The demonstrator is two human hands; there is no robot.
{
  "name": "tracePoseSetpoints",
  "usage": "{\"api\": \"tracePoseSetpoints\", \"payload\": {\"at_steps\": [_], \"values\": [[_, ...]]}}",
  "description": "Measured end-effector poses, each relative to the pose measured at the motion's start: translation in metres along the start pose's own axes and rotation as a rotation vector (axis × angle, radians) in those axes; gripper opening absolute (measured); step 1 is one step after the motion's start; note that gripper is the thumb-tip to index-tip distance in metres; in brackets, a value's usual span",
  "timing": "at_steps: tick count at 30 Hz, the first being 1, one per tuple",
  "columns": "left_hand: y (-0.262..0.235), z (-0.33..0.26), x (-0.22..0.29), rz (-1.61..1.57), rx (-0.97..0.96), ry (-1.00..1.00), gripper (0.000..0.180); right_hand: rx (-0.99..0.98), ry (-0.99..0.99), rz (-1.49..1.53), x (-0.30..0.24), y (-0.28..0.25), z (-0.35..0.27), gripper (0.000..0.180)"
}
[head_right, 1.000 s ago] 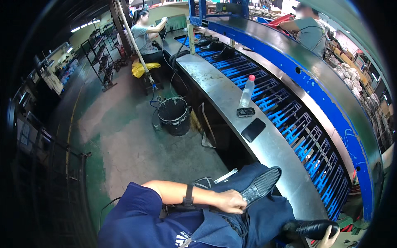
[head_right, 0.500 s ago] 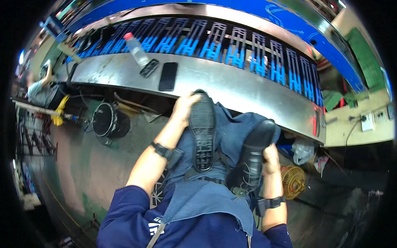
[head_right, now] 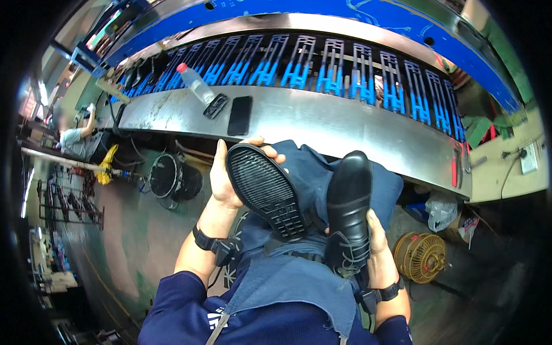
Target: Inspecting and cleaning the soles of finished black leather dress shoes before placing them back on a conveyor.
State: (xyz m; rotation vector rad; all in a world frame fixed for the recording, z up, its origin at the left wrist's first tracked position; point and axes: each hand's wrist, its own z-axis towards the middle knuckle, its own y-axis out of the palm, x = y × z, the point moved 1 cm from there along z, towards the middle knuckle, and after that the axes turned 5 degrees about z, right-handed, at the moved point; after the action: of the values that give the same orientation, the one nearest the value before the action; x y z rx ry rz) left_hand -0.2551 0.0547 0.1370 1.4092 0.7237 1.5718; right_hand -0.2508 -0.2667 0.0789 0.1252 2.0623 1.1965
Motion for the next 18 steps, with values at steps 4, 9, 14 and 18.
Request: {"api": "tracePoseSetpoints", "payload": {"at_steps": [4,9,14,18], "values": [[0.041,0.016,-0.03,0.236,0.002,0.009,0.083,-0.027,-0.04,-0.38,-0.029,0.074,-0.004,0.086],[0.069,0.017,-0.055,0.609,-0.099,-0.033,0.083,-0.17,-0.145,-0.503,-0.014,0.059,-0.011,0.082],[0.077,0.017,-0.062,0.739,-0.086,-0.018,0.075,-0.176,-0.113,-0.432,-0.012,0.046,-0.014,0.076],[0.081,0.013,-0.063,0.789,-0.061,0.009,0.076,-0.163,-0.152,-0.464,-0.009,0.048,-0.013,0.074]]}}
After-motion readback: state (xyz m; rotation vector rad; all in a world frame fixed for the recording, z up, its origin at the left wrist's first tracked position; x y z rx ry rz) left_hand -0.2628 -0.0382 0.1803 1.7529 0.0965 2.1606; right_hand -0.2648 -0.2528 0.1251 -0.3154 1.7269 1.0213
